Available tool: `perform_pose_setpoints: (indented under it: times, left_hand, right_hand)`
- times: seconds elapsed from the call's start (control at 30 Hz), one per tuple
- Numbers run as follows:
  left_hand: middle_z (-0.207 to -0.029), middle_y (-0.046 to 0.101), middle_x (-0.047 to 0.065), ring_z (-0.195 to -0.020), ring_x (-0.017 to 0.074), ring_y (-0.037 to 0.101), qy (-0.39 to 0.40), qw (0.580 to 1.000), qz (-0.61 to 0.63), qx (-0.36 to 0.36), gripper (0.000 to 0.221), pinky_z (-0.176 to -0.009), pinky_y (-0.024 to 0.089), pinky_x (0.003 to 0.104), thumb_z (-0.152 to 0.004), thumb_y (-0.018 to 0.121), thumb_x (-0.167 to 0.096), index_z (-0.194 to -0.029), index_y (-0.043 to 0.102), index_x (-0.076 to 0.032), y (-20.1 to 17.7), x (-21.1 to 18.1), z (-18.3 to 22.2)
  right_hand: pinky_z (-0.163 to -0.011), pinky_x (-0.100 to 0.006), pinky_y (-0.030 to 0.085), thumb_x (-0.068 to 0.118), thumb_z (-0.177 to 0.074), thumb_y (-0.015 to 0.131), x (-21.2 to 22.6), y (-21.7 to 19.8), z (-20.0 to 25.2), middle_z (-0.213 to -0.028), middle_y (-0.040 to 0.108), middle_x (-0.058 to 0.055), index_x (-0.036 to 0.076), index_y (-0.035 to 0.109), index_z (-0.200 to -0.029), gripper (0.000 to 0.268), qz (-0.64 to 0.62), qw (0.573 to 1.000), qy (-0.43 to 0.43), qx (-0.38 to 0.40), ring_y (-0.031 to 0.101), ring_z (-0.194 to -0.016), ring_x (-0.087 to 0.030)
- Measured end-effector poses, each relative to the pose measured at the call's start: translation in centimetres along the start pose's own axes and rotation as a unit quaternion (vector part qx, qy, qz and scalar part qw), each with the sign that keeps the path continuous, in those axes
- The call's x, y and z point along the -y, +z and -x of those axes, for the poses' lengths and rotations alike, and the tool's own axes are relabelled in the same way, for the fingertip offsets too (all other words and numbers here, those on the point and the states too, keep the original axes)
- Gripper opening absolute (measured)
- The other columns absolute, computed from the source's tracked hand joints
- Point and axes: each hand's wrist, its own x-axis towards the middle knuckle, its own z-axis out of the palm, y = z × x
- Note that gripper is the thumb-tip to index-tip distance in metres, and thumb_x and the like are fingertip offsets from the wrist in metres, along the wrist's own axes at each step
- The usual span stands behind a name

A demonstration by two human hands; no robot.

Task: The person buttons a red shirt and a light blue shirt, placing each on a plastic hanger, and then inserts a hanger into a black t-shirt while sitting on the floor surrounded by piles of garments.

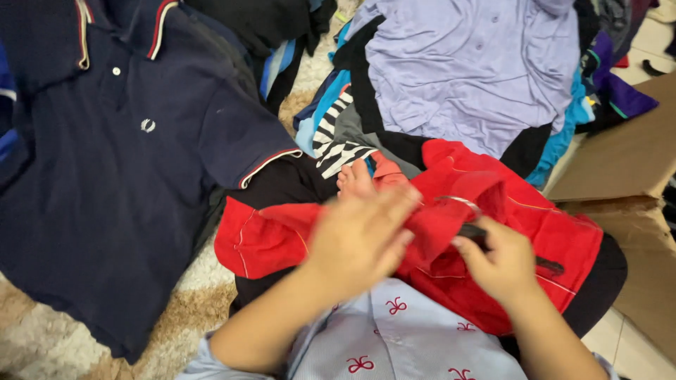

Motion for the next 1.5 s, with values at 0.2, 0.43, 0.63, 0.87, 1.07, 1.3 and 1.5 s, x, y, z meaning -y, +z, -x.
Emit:
perform_pose_setpoints:
  times: [0.2,0.43,0.63,0.87,1.07,1.3,1.5]
  left_hand:
    - [-0.081,0.067,0.007,-0.076,0.0331,0.064,-0.013,0.943,-0.281,0.177,0.031,-0.064,0.046,0.050,-0.097,0.057,-0.041,-0.100,0.070,-0.013,-1.1,5.6,3.6]
    - [-0.095,0.068,0.010,-0.092,0.0323,0.067,-0.047,0.962,-0.200,0.179,0.030,-0.074,0.051,0.047,-0.094,0.062,-0.036,-0.112,0.065,-0.011,1.7,8.1,6.2]
    - [-0.095,0.061,0.015,-0.089,0.0399,0.059,-0.156,0.960,-0.117,0.202,0.018,-0.077,0.045,0.051,-0.094,0.056,-0.016,-0.104,0.058,-0.002,-2.6,5.7,3.5]
    - [-0.089,0.062,0.014,-0.084,0.0382,0.059,-0.151,0.967,-0.075,0.194,0.011,-0.075,0.044,0.048,-0.090,0.053,-0.014,-0.095,0.057,-0.005,-2.7,6.3,3.7]
    - [-0.098,0.071,0.010,-0.091,0.0335,0.066,-0.137,0.971,-0.108,0.162,0.022,-0.080,0.050,0.043,-0.091,0.052,-0.014,-0.104,0.066,-0.005,-4.7,6.6,5.2]
    - [-0.085,0.068,0.007,-0.080,0.0340,0.063,-0.130,0.951,-0.220,0.172,0.028,-0.071,0.046,0.046,-0.100,0.049,-0.033,-0.100,0.066,-0.010,-6.6,8.1,5.5]
    - [-0.085,0.066,0.009,-0.080,0.0361,0.061,-0.129,0.944,-0.245,0.178,0.018,-0.073,0.047,0.048,-0.096,0.060,-0.027,-0.101,0.065,-0.010,-3.8,6.6,2.7]
  right_hand:
    - [-0.060,-0.036,0.050,0.035,-0.084,0.081,0.0,-0.8,0.4,-0.062,0.066,-0.008,0.019,0.075,-0.088,0.017,-0.051,0.998,0.010,-0.017,0.066,-0.061,-0.024]
    - [-0.089,-0.045,0.052,0.031,-0.083,0.086,1.5,0.3,-0.1,-0.102,0.070,-0.011,0.012,0.072,-0.106,0.033,0.047,0.964,-0.188,-0.183,0.067,-0.099,-0.034]
    - [-0.084,-0.035,0.042,0.005,-0.097,0.073,-2.5,1.2,0.7,-0.109,0.048,-0.013,0.007,0.046,-0.110,0.030,-0.141,0.909,-0.034,-0.390,0.052,-0.092,-0.024]
    - [-0.063,-0.041,0.043,0.025,-0.088,0.076,-7.8,5.6,-1.6,-0.068,0.065,-0.005,0.013,0.073,-0.081,0.015,-0.046,0.981,0.108,-0.157,0.059,-0.065,-0.021]
    - [-0.092,-0.029,0.058,0.000,-0.094,0.061,-7.5,2.1,-1.4,-0.102,0.076,-0.012,0.001,0.073,-0.103,0.015,-0.645,0.703,0.154,-0.257,0.072,-0.094,-0.020]
    - [-0.081,-0.033,0.062,0.002,-0.090,0.070,-5.9,-3.6,0.0,-0.095,0.076,-0.015,0.001,0.073,-0.103,0.013,-0.663,0.652,0.210,-0.302,0.074,-0.085,-0.025]
    - [-0.070,-0.028,0.057,0.017,-0.086,0.072,-0.3,-5.6,7.2,-0.099,0.073,-0.013,-0.006,0.067,-0.117,0.038,-0.579,0.743,0.142,-0.304,0.070,-0.081,-0.019]
